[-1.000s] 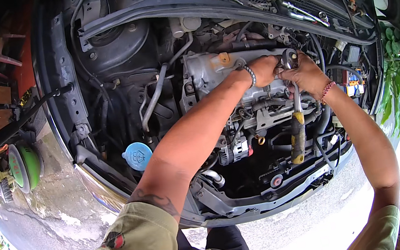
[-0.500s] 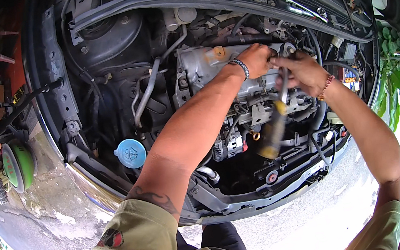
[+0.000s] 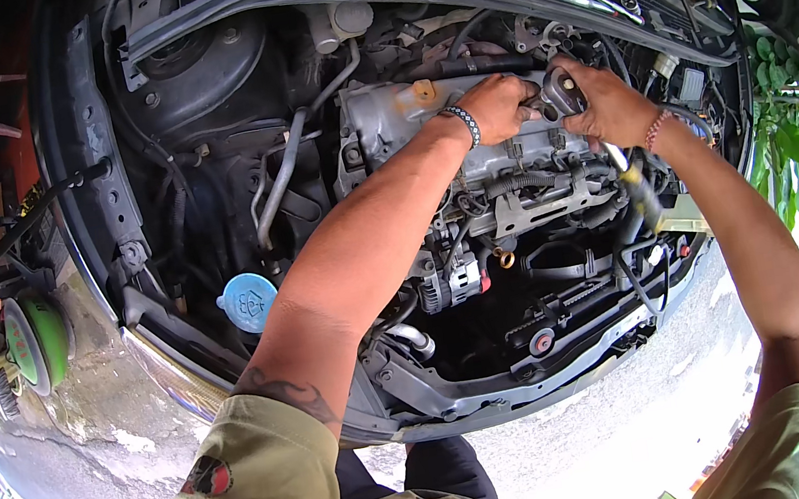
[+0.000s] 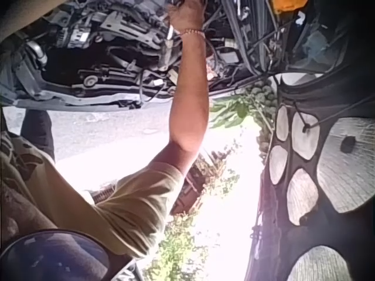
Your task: Repairing a car engine by removing ignition coils and using a ratchet to loosen engine components.
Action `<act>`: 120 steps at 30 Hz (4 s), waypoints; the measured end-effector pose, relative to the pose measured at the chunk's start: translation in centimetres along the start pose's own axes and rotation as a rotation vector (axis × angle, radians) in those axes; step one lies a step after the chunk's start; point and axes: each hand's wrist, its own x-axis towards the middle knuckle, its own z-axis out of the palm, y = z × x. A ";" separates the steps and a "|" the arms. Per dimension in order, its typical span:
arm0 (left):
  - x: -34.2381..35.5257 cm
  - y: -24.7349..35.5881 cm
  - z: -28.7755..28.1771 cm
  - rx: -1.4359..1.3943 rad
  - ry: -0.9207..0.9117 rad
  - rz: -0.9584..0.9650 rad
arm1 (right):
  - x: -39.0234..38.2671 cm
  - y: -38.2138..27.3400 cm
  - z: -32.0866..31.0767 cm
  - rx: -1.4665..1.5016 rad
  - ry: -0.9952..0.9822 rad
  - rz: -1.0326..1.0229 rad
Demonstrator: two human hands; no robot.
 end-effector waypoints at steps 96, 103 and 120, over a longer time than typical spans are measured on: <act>0.0 -0.5 -0.5 -0.042 0.080 0.098 | 1.7 -2.5 4.8 1.040 0.246 0.269; -0.1 -1.0 0.4 -0.022 0.059 0.057 | 0.2 -3.4 1.2 0.174 0.106 0.221; 0.4 -2.3 0.1 0.113 0.081 0.125 | 2.5 -2.7 3.8 1.075 0.230 0.382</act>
